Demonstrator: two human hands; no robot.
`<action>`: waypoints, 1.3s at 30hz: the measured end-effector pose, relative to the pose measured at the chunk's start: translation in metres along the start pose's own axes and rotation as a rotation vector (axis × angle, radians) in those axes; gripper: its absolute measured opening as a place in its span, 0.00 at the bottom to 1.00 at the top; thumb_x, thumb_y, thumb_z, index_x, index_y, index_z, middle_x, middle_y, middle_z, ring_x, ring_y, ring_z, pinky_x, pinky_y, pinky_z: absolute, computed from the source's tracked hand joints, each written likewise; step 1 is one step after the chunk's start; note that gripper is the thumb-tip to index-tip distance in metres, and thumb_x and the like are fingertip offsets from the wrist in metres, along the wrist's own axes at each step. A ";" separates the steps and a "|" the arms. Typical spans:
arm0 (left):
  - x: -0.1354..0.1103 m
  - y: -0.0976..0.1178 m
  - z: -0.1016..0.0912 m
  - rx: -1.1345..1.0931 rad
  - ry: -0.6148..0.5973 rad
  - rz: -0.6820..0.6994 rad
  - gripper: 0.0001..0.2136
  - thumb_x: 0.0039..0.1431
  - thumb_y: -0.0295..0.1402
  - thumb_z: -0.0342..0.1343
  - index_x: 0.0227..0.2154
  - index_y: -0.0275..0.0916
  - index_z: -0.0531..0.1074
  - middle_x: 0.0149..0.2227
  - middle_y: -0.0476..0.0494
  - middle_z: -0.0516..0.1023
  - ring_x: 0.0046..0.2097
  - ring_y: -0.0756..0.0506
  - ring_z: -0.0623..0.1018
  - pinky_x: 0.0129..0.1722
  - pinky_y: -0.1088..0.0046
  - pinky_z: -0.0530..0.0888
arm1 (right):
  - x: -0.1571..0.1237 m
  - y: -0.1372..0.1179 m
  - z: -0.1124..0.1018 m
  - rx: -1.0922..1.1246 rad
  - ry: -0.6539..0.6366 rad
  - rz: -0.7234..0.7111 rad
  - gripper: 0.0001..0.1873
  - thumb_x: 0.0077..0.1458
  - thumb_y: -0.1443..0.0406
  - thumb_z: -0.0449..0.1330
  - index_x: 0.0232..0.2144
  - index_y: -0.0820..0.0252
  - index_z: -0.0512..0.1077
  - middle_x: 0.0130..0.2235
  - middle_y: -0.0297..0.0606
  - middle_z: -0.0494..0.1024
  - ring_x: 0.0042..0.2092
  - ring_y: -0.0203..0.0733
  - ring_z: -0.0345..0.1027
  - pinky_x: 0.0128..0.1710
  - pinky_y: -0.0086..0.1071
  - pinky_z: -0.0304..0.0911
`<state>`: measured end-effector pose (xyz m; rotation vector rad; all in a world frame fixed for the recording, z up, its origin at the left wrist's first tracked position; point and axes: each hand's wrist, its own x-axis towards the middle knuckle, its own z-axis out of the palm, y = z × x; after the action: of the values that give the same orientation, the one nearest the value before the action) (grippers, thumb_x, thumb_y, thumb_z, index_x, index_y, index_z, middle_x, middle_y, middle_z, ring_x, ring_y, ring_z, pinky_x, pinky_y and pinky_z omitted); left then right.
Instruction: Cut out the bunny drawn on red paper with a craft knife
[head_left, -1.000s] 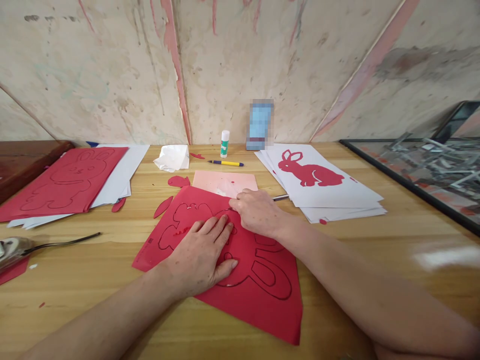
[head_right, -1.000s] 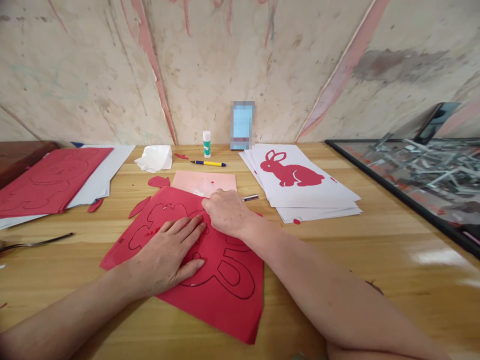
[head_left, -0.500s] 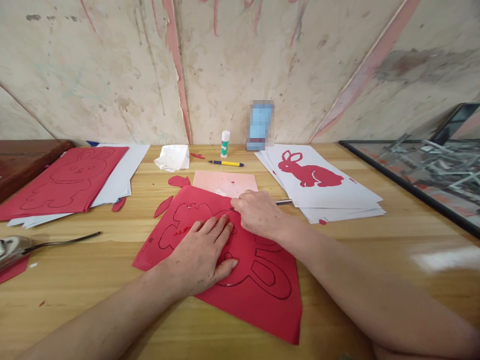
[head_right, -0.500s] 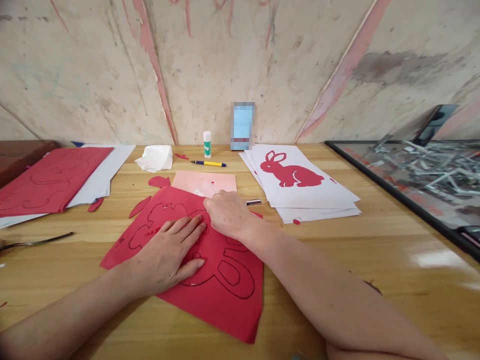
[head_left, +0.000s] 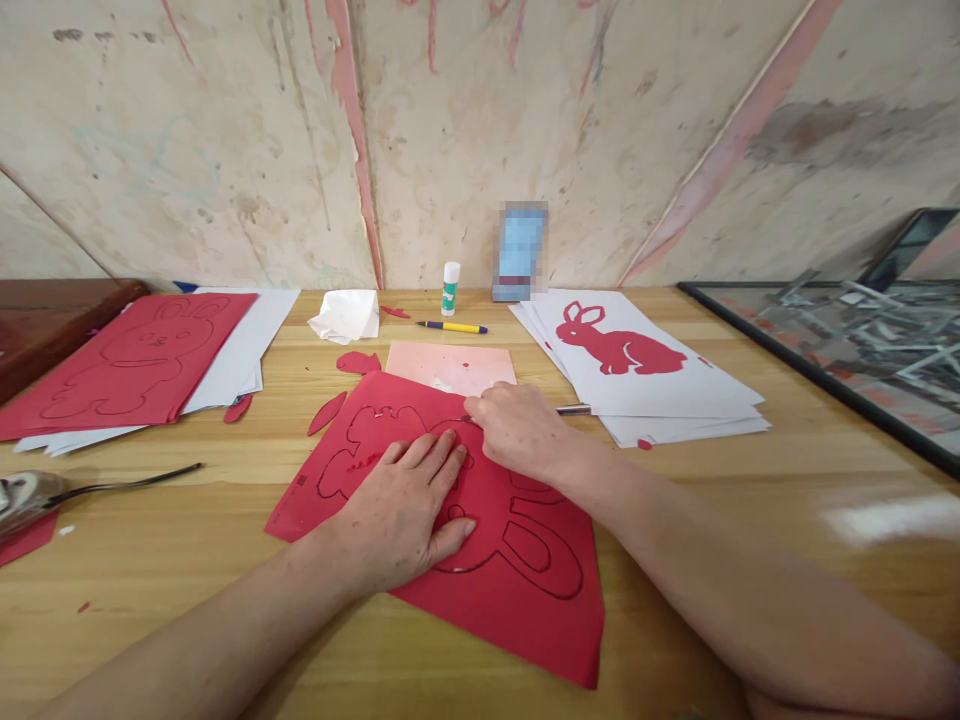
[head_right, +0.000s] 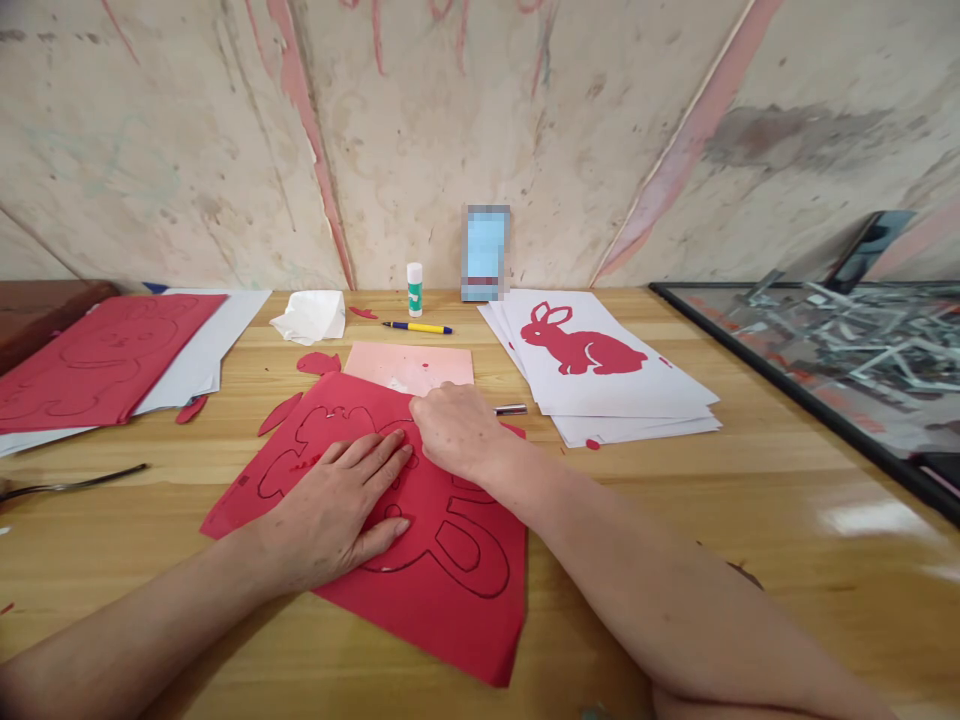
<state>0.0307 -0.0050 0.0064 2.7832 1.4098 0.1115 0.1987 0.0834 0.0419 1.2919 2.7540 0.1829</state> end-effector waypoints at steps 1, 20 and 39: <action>0.000 0.000 0.000 0.000 -0.003 0.000 0.31 0.64 0.50 0.40 0.62 0.32 0.54 0.63 0.34 0.57 0.61 0.35 0.60 0.55 0.53 0.60 | 0.000 0.000 0.000 -0.001 -0.004 0.003 0.13 0.50 0.71 0.52 0.35 0.61 0.75 0.33 0.45 0.78 0.38 0.49 0.71 0.30 0.35 0.58; 0.001 -0.001 0.000 0.007 0.023 0.016 0.31 0.64 0.50 0.40 0.61 0.30 0.56 0.63 0.33 0.58 0.60 0.35 0.61 0.55 0.55 0.60 | 0.000 -0.003 -0.006 -0.021 -0.080 0.074 0.12 0.53 0.69 0.51 0.35 0.61 0.75 0.34 0.47 0.79 0.39 0.48 0.73 0.34 0.34 0.61; 0.013 -0.012 -0.018 0.057 -0.041 0.127 0.29 0.64 0.50 0.41 0.57 0.32 0.63 0.57 0.35 0.66 0.54 0.37 0.67 0.53 0.60 0.63 | -0.006 -0.009 -0.001 0.019 -0.076 0.136 0.13 0.54 0.68 0.51 0.39 0.62 0.74 0.38 0.48 0.79 0.43 0.47 0.72 0.36 0.33 0.61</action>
<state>0.0271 0.0122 0.0247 2.9023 1.2472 0.0169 0.1956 0.0728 0.0415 1.4600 2.6128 0.1144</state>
